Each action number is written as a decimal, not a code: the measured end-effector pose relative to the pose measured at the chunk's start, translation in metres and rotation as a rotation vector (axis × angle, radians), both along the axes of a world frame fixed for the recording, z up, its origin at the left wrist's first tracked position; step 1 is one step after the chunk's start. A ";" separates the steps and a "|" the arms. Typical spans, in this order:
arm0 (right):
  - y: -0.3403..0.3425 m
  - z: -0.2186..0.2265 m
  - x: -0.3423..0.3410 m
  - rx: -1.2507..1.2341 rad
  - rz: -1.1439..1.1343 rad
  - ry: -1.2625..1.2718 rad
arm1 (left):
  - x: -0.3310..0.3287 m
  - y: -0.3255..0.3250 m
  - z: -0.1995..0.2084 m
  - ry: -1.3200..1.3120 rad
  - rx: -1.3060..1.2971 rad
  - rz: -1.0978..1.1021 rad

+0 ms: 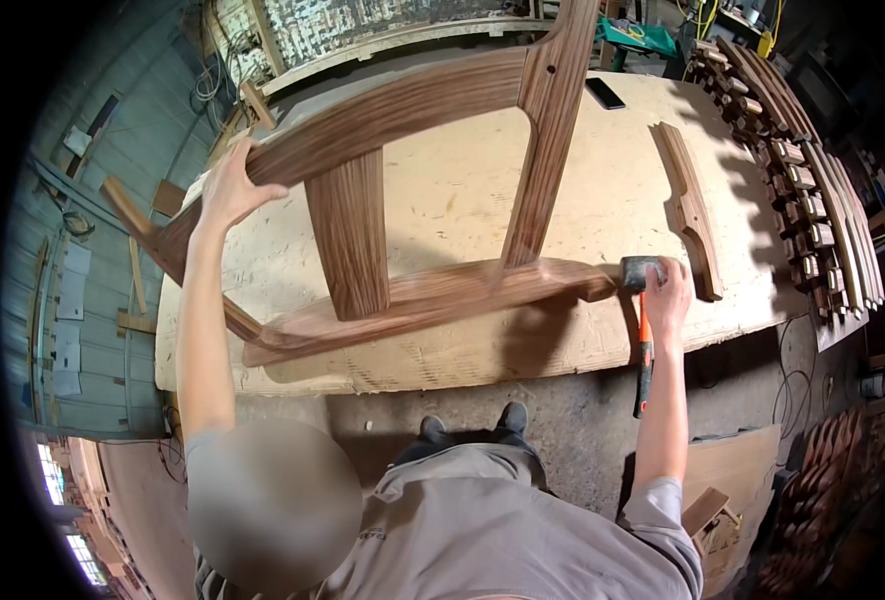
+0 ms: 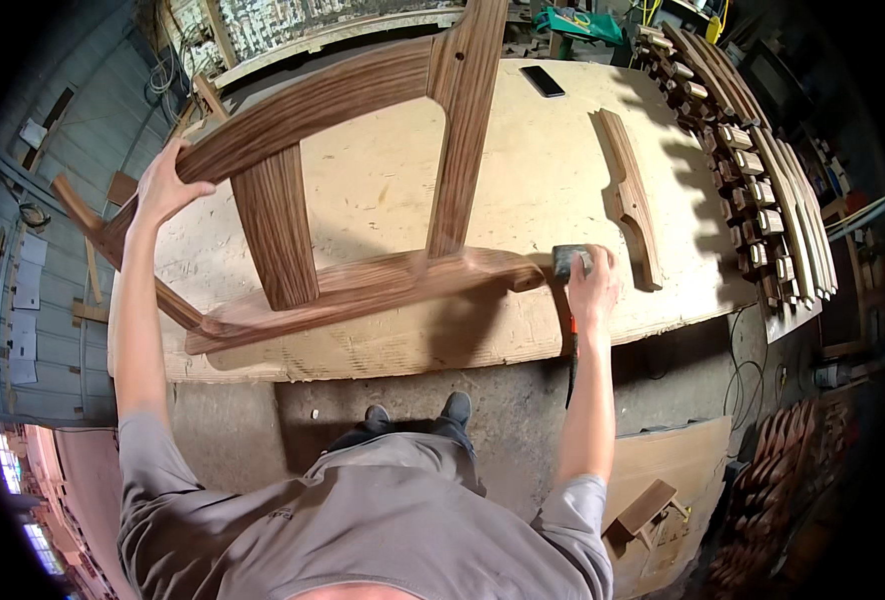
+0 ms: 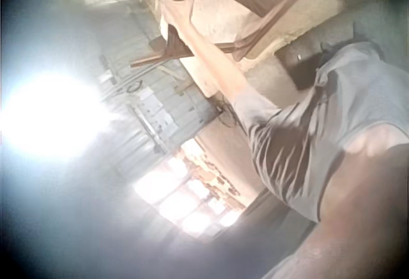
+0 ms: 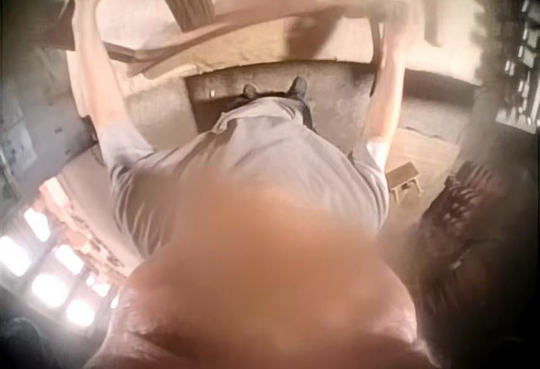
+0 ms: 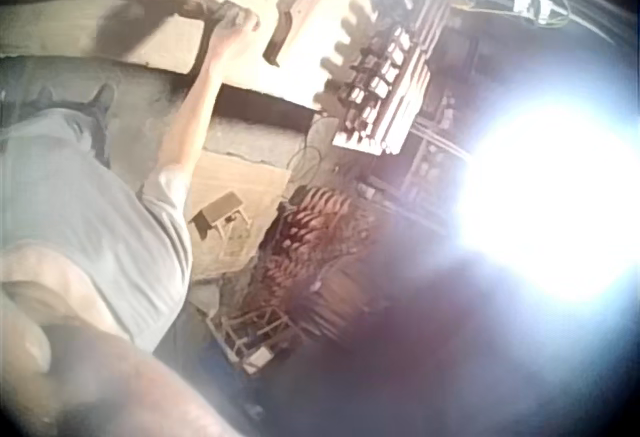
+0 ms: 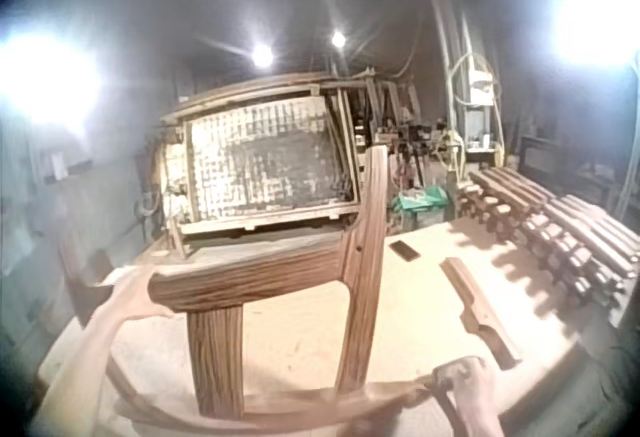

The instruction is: The person assembles a wooden frame on a workbench, using a rubber mallet to fit pieces together. They walk across the workshop to select a wooden component from a stack and return to continue the assembly.

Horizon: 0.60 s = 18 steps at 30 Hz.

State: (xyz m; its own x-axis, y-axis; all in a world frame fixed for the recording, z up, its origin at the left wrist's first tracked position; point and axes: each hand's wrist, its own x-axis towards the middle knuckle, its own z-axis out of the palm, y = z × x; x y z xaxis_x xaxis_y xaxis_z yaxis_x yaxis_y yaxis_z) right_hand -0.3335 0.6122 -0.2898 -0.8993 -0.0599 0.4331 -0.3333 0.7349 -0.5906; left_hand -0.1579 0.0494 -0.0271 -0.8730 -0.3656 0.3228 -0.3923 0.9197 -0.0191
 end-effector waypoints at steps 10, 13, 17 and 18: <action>0.056 -0.100 0.060 0.575 -0.120 -0.402 | 0.037 0.098 0.019 -0.184 0.272 0.014; 0.067 -0.124 0.047 0.519 -0.150 -0.252 | 0.037 0.113 0.024 -0.284 0.295 -0.003; 0.063 -0.027 0.017 -0.410 -0.065 -0.872 | 0.057 0.092 0.016 -0.164 0.175 -0.135; 0.064 0.005 0.016 -0.388 -0.044 -0.790 | 0.053 0.092 0.018 -0.165 0.179 -0.147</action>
State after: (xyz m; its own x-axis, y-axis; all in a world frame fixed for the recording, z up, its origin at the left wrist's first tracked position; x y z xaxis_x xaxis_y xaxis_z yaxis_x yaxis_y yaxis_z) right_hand -0.3176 0.6764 -0.2851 -0.9425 0.0038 -0.3341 0.3021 0.4369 -0.8472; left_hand -0.1046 0.1417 -0.0093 -0.9561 -0.2700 0.1139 -0.2599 0.9608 0.0964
